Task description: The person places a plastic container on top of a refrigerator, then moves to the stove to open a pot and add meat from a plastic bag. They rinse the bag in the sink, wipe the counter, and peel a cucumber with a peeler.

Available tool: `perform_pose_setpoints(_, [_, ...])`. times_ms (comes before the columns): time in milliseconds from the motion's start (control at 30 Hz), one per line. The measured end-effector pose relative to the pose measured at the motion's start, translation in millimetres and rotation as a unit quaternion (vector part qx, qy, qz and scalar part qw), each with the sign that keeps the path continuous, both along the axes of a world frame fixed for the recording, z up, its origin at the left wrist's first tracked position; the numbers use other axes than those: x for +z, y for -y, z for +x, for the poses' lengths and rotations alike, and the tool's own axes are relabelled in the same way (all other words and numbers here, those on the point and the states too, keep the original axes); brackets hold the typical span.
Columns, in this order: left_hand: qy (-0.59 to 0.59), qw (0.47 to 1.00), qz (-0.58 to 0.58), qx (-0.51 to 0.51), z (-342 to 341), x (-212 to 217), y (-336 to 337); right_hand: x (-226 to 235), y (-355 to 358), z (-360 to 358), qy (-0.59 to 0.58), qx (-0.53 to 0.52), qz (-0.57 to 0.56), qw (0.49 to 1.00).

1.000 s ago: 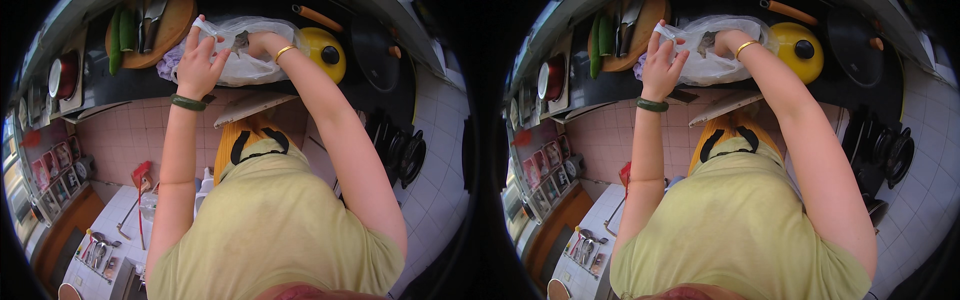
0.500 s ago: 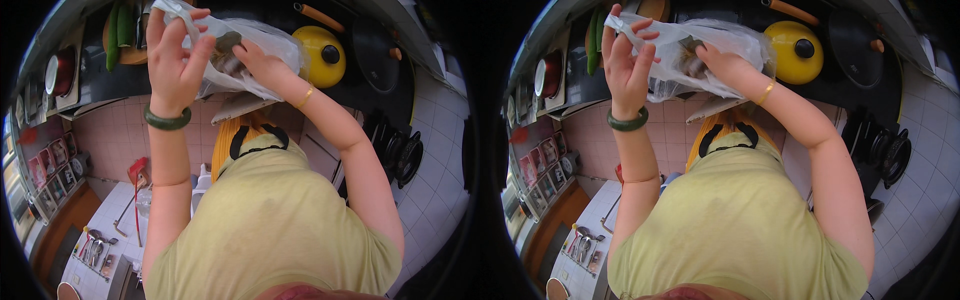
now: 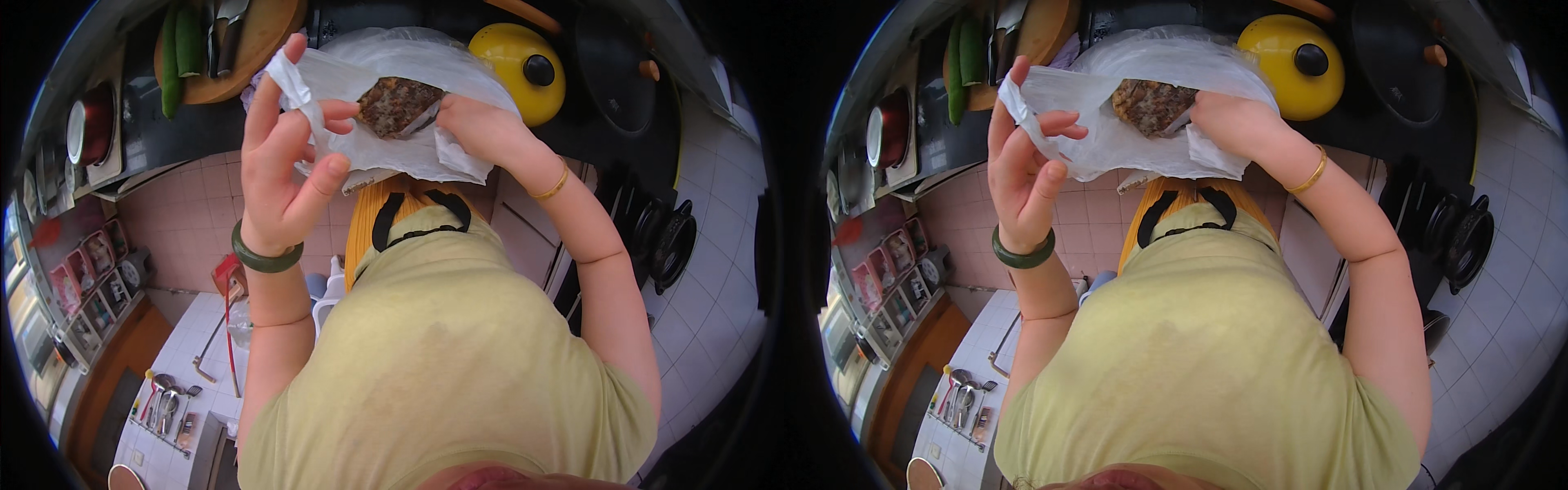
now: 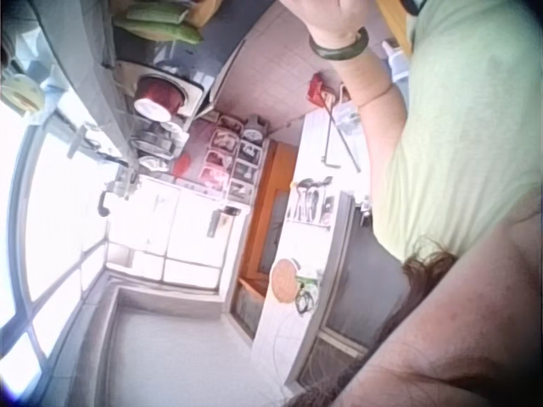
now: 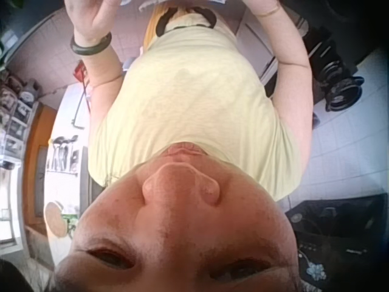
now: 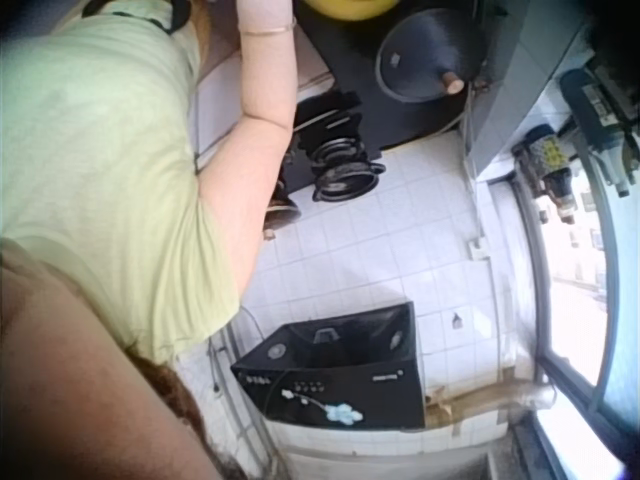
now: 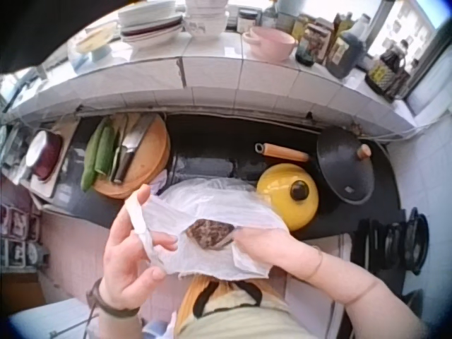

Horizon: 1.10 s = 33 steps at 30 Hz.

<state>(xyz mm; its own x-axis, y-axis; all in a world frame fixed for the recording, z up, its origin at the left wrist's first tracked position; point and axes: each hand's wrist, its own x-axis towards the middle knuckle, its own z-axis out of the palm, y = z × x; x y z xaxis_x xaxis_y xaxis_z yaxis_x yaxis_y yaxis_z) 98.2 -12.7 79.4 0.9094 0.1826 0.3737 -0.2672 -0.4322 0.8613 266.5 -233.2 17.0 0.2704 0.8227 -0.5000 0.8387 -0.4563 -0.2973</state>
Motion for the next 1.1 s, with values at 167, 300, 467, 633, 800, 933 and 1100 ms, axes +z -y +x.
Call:
perform_pose_setpoints(167, [0.030,0.999,0.008,0.021,8,-10,15,-61,8,1,-0.051,-0.094,0.133,0.985])
perform_pose_setpoints(300, [-0.010,0.999,0.035,0.023,10,-5,17,-106,4,0,0.020,0.096,0.265,0.959])
perform_pose_setpoints(467, [0.020,0.999,-0.005,0.027,11,-6,15,-110,-9,-2,0.139,0.189,0.278,0.931])
perform_pose_setpoints(633, [0.043,0.999,-0.014,-0.002,12,3,4,-106,-28,2,0.243,0.253,0.174,0.920])
perform_pose_setpoints(800, [0.114,0.990,0.082,0.010,18,7,-4,-50,-73,8,-0.051,-0.066,0.126,0.988])
perform_pose_setpoints(933, [0.127,0.991,0.044,-0.025,29,-1,-7,-75,-125,41,0.059,0.001,0.094,0.994])
perform_pose_setpoints(1100, [0.108,0.994,0.031,-0.005,14,-8,-21,-63,-159,47,0.064,0.066,-0.101,0.991])
